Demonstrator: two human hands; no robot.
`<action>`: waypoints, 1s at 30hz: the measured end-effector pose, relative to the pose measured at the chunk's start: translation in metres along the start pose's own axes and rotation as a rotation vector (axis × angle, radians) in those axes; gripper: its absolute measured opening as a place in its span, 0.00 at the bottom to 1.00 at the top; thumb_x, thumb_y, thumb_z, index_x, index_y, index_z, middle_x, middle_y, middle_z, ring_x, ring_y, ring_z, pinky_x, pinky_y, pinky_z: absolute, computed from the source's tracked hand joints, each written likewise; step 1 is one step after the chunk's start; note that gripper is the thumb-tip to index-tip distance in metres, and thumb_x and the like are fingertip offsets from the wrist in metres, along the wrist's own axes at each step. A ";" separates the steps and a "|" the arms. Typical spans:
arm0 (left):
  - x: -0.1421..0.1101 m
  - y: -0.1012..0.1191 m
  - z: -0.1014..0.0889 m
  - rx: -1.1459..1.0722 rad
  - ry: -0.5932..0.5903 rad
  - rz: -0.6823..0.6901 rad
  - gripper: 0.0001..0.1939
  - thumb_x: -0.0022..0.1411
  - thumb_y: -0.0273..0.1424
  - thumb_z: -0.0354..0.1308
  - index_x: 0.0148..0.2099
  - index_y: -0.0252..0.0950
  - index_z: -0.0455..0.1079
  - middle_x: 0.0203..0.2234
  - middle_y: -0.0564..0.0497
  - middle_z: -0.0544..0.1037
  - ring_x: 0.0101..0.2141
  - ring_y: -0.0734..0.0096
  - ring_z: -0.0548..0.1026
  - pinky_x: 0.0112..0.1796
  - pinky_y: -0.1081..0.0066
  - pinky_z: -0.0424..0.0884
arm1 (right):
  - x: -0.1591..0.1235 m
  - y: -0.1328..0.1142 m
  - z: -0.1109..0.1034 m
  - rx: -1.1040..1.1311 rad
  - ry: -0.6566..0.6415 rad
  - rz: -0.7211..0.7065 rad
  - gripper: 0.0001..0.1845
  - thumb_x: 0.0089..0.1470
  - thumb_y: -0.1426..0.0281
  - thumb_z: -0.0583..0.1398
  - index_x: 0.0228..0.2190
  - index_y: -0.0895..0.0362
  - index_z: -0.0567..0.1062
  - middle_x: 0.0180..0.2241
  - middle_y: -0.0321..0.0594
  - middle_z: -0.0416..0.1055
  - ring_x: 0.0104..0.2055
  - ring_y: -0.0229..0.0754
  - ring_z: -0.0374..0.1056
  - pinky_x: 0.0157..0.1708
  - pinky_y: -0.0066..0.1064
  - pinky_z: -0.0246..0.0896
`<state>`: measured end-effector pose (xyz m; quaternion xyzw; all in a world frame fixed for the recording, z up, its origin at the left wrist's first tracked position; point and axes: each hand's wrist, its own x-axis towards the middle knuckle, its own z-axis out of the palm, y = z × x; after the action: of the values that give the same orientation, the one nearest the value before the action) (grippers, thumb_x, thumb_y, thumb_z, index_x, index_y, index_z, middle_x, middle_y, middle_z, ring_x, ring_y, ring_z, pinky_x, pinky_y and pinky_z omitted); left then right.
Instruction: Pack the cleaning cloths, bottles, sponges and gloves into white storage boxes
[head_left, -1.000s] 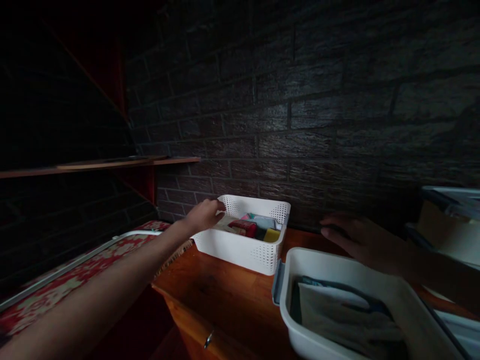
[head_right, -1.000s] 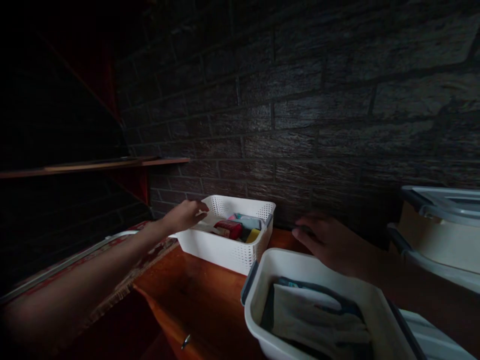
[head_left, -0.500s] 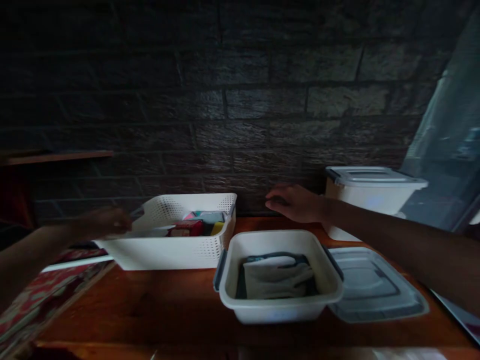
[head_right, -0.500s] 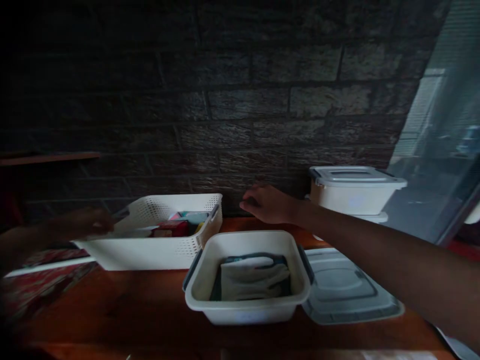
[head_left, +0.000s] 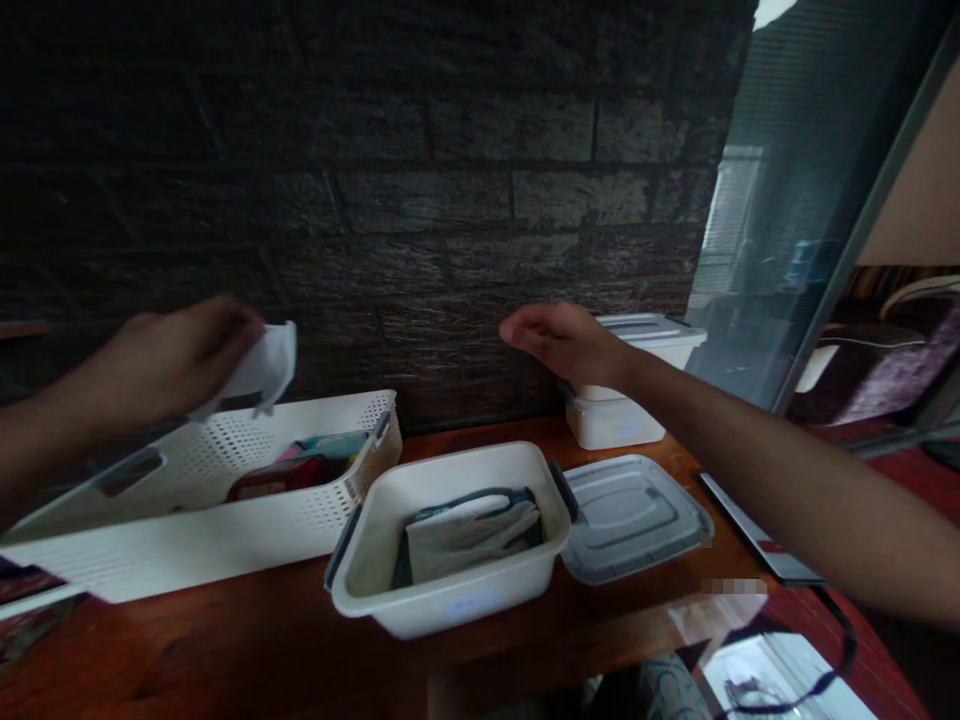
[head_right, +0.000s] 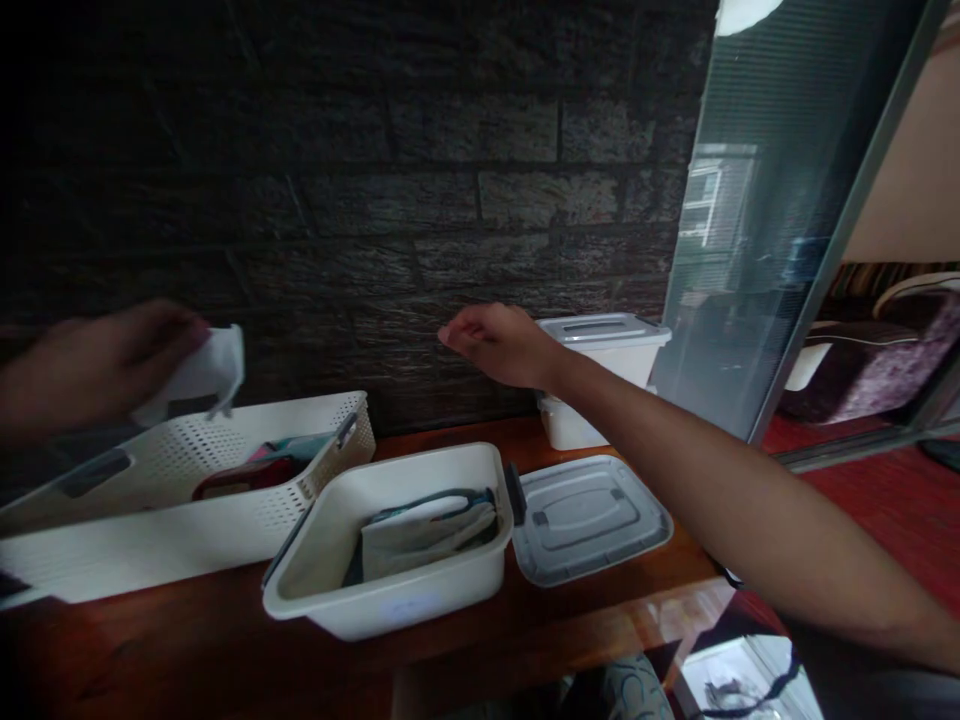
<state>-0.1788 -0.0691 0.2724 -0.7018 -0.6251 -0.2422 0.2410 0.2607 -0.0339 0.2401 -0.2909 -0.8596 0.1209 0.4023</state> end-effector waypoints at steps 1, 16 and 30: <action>0.000 0.031 0.002 -0.006 0.020 0.054 0.29 0.67 0.47 0.44 0.51 0.27 0.73 0.30 0.60 0.73 0.29 0.84 0.70 0.42 0.72 0.63 | 0.000 -0.001 0.002 0.054 0.020 -0.001 0.18 0.64 0.58 0.59 0.40 0.58 0.81 0.38 0.39 0.80 0.39 0.41 0.73 0.39 0.30 0.65; -0.020 0.187 0.069 -1.179 -0.092 0.004 0.14 0.66 0.42 0.61 0.40 0.35 0.77 0.26 0.52 0.77 0.25 0.73 0.70 0.24 0.76 0.61 | 0.008 0.008 0.078 0.761 0.009 0.103 0.15 0.53 0.59 0.69 0.38 0.57 0.82 0.33 0.40 0.79 0.32 0.41 0.72 0.31 0.32 0.65; -0.037 0.169 0.077 -1.410 -0.180 -0.073 0.12 0.63 0.41 0.65 0.41 0.37 0.74 0.24 0.52 0.77 0.22 0.72 0.71 0.23 0.75 0.60 | -0.004 0.018 0.074 0.726 -0.022 0.154 0.11 0.53 0.65 0.71 0.38 0.54 0.82 0.29 0.38 0.79 0.27 0.38 0.71 0.30 0.31 0.67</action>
<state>-0.0117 -0.0652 0.1836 -0.6864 -0.3601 -0.5380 -0.3313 0.2143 -0.0199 0.1816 -0.1919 -0.7406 0.4509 0.4597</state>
